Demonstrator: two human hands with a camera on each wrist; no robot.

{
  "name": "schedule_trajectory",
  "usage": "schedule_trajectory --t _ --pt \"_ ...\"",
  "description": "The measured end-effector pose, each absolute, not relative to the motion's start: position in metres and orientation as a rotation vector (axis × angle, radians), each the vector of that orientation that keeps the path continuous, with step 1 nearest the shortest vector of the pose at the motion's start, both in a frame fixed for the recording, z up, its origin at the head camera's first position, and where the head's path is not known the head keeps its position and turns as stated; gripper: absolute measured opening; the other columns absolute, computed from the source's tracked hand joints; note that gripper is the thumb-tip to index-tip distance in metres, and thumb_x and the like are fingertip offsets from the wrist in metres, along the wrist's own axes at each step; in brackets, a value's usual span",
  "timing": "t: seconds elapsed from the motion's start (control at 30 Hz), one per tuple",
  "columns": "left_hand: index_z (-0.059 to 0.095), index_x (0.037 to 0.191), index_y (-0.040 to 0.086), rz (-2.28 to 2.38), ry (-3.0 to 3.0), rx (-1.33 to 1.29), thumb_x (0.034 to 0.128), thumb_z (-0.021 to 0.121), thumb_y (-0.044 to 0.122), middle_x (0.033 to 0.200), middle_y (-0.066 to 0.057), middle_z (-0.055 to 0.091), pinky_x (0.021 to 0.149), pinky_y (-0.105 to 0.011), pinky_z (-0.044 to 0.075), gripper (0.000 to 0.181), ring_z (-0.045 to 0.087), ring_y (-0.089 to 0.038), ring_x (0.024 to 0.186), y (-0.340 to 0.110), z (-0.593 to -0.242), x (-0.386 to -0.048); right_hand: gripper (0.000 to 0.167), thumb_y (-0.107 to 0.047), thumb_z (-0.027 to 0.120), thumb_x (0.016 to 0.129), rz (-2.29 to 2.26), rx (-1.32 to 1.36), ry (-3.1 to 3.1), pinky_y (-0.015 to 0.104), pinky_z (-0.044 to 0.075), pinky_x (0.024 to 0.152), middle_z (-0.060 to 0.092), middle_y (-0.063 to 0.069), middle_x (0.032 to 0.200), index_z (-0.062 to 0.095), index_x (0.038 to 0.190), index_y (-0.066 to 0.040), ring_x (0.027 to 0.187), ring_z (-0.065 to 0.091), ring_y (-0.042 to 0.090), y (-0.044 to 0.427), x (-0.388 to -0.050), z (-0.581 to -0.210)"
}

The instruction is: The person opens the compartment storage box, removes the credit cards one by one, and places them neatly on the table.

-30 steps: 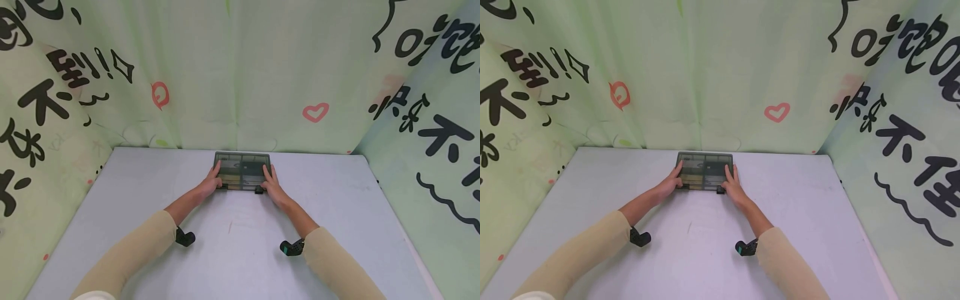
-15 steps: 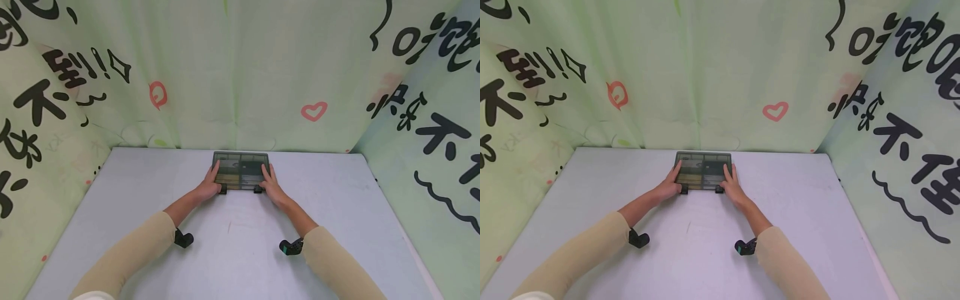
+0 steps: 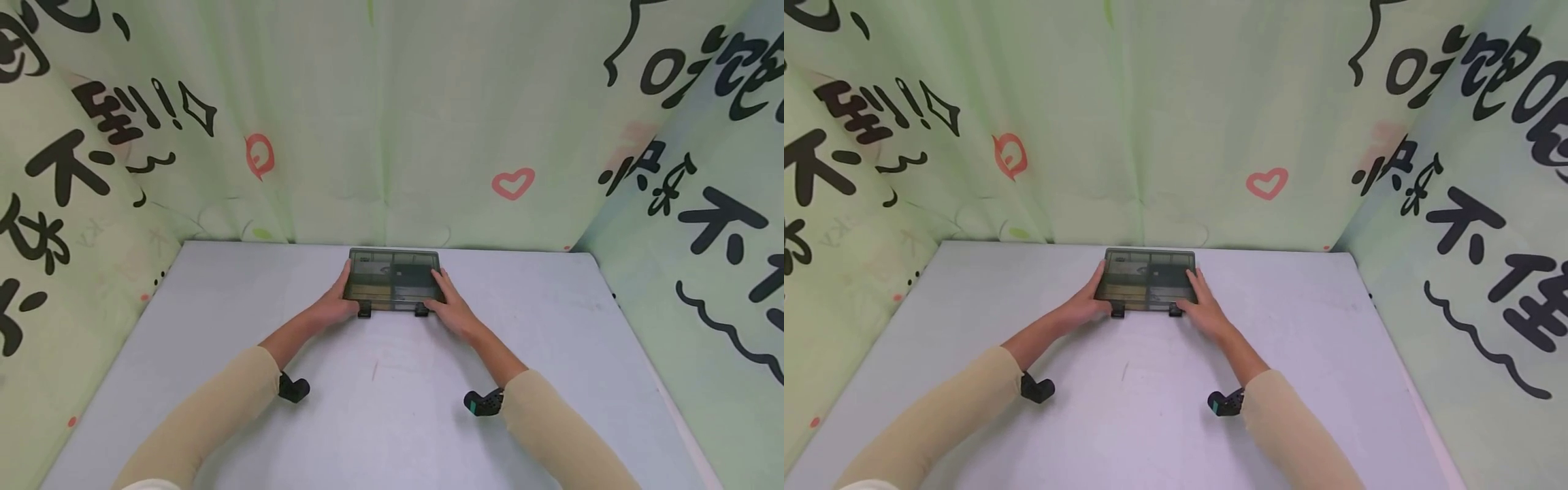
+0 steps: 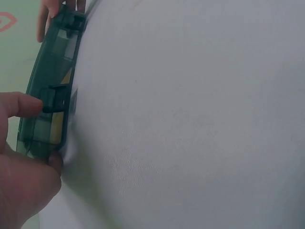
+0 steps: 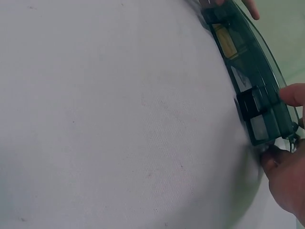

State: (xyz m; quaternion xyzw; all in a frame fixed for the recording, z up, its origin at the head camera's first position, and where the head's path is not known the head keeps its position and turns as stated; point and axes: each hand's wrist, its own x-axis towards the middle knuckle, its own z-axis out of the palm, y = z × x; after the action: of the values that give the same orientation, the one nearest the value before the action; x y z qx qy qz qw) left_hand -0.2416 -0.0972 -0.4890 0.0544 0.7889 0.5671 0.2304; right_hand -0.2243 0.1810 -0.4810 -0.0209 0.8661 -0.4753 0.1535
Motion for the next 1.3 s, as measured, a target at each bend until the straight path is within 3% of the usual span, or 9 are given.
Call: schedule_trajectory --t 0.2,0.43,0.67,1.13,1.3 --pt "-0.002 0.156 0.033 1.686 2.138 0.184 0.0833 0.061 -0.008 0.165 -0.002 0.006 0.112 -0.046 0.036 0.105 0.014 -0.027 0.151 -0.105 -0.492 -0.246 0.076 -0.025 0.060 0.096 -1.410 -0.034 2.488 0.052 0.029 0.116 0.005 0.002 0.165 0.013 0.157 -0.027 0.149 0.019 0.035 0.189 -0.220 -0.480" --pt "0.007 0.157 0.015 1.697 2.186 0.161 0.0826 0.070 -0.003 0.162 -0.011 0.018 0.113 -0.044 0.037 0.099 0.022 -0.029 0.149 -0.110 -0.490 -0.246 0.077 -0.013 0.066 0.091 -1.452 -0.051 2.515 0.050 0.045 0.103 0.021 0.006 0.162 0.023 0.155 -0.025 0.143 0.034 0.034 0.196 -0.218 -0.479" --pt "0.025 0.154 0.012 1.665 2.236 0.171 0.0832 0.072 0.001 0.161 -0.008 0.024 0.113 -0.042 0.036 0.086 0.027 -0.027 0.147 -0.112 -0.489 -0.243 0.070 -0.012 0.063 0.093 -1.450 -0.067 2.560 0.049 0.045 0.102 0.026 0.008 0.161 0.028 0.154 -0.022 0.141 0.038 0.033 0.199 -0.217 -0.480" --pt "0.023 0.154 0.011 1.659 2.229 0.184 0.0879 0.070 0.009 0.161 -0.010 0.021 0.114 -0.043 0.034 0.082 0.024 -0.028 0.148 -0.114 -0.491 -0.243 0.061 -0.021 0.062 0.095 -1.470 -0.084 2.675 0.048 0.035 0.113 0.036 0.008 0.156 0.037 0.150 -0.014 0.147 0.028 0.028 0.198 -0.212 -0.473" --pt "0.019 0.155 0.009 1.653 2.227 0.206 0.0926 0.065 0.015 0.162 -0.012 0.020 0.114 -0.045 0.034 0.078 0.023 -0.030 0.148 -0.114 -0.487 -0.241 0.058 -0.018 0.062 0.095 -1.570 -0.099 2.663 0.046 0.039 0.111 0.041 0.010 0.153 0.039 0.148 -0.009 0.143 0.036 0.028 0.197 -0.214 -0.470"
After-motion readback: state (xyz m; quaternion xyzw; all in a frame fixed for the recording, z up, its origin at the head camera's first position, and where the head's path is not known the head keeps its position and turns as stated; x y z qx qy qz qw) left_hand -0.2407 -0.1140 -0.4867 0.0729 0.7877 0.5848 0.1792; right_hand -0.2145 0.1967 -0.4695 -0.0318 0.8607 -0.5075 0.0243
